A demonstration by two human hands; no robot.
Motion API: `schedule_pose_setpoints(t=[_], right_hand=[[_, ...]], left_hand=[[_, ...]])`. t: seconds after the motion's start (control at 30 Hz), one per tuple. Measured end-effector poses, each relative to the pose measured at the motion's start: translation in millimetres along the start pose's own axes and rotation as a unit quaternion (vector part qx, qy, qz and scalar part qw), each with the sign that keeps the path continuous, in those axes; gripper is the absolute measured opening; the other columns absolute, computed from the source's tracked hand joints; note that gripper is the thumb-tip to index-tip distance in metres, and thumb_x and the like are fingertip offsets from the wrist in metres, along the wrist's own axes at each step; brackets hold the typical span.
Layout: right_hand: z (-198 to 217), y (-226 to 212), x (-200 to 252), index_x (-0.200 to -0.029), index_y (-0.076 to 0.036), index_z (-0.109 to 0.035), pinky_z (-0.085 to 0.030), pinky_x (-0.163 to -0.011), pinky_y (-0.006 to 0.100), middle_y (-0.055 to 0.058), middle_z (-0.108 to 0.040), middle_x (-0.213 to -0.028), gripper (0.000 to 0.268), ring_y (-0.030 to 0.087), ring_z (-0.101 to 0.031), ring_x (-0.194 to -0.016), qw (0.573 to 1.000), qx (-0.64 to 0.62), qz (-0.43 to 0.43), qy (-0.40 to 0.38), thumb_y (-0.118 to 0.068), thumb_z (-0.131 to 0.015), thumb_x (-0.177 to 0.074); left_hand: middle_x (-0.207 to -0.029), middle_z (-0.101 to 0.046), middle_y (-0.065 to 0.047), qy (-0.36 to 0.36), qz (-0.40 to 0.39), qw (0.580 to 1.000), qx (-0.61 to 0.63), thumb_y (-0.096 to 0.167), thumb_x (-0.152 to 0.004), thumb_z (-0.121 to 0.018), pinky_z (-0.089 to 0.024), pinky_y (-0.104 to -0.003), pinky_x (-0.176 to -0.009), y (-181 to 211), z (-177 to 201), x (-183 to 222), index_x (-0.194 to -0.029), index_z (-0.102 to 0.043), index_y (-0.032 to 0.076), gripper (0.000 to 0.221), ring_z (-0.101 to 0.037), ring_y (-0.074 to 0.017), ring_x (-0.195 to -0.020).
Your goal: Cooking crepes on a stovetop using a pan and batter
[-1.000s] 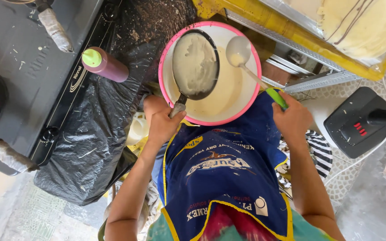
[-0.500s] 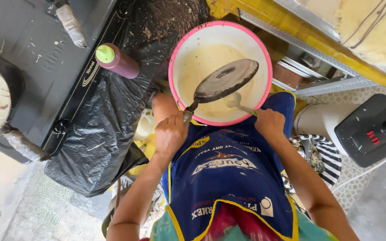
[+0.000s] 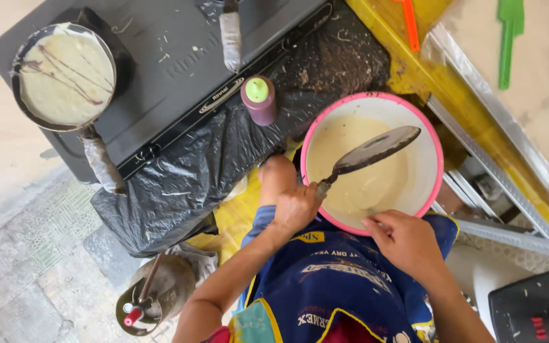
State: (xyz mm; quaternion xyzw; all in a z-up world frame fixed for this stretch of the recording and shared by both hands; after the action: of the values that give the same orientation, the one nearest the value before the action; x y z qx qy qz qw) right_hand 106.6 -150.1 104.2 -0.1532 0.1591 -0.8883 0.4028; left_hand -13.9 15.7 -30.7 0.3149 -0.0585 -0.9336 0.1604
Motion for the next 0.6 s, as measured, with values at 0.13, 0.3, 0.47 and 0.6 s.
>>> schedule_pose_setpoints(t=[0.13, 0.3, 0.47, 0.6], right_hand=[[35.2, -90.8, -134.4, -0.092, -0.023, -0.080, -0.060, -0.065, 0.040, 0.002, -0.079, -0.070, 0.024, 0.027, -0.075, -0.070, 0.990, -0.118, 0.063, -0.051, -0.041, -0.065, -0.096], [-22.3, -154.5, -325.3, -0.114, -0.012, -0.073, -0.055, -0.048, 0.020, 0.006, -0.080, -0.092, 0.039, 0.014, -0.078, -0.073, 0.936, -0.327, -0.018, -0.125, -0.044, -0.059, -0.097], [-68.3, -215.1, -390.3, -0.073, -0.022, -0.053, -0.035, -0.068, 0.031, -0.004, -0.065, -0.074, 0.047, 0.012, -0.053, -0.064, 0.930, -0.283, -0.100, -0.212, -0.065, -0.061, -0.088], [-83.1, -226.9, -411.9, -0.077, -0.007, -0.065, -0.036, -0.042, 0.029, 0.003, -0.057, -0.061, 0.011, 0.013, -0.052, -0.049, 0.788, -0.561, -0.177, -0.183, -0.014, -0.072, -0.074]], left_hand=[[-0.077, -0.064, -0.004, -0.039, 0.079, 0.993, 0.078, 0.041, -0.079, -0.078, -0.057, -0.033, -0.059, -4.8, -19.7, 18.1, -0.112, -0.073, 0.010, 0.046, -0.070, -0.0226, -0.067], [-0.077, -0.074, -0.014, -0.217, 0.313, 0.889, 0.255, 0.039, -0.083, -0.076, -0.059, -0.049, -0.069, -12.7, -33.7, 22.5, -0.106, -0.075, 0.007, 0.040, -0.075, -0.0383, -0.078], [-0.062, -0.062, -0.014, -0.305, 0.421, 0.760, 0.390, 0.046, -0.093, -0.070, -0.043, -0.043, -0.057, -12.7, -53.6, 26.0, -0.075, -0.059, 0.011, 0.042, -0.064, -0.0296, -0.059], [-0.061, -0.066, -0.006, -0.256, 0.511, 0.617, 0.541, 0.038, -0.095, -0.070, -0.045, -0.027, -0.040, -23.6, -40.9, -51.1, -0.081, -0.066, 0.007, 0.034, -0.058, -0.0117, -0.043]])
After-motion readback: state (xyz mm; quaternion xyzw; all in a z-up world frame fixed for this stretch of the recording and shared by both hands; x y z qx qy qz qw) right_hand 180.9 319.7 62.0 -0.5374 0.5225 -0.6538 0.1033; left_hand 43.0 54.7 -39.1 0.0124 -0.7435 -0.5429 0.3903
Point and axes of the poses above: each hand's wrist, its own x-axis away from the middle knuckle, its own z-axis out of the back of the hand, y = z × x, the point moved 6 cm from there along -x, towards the middle knuckle
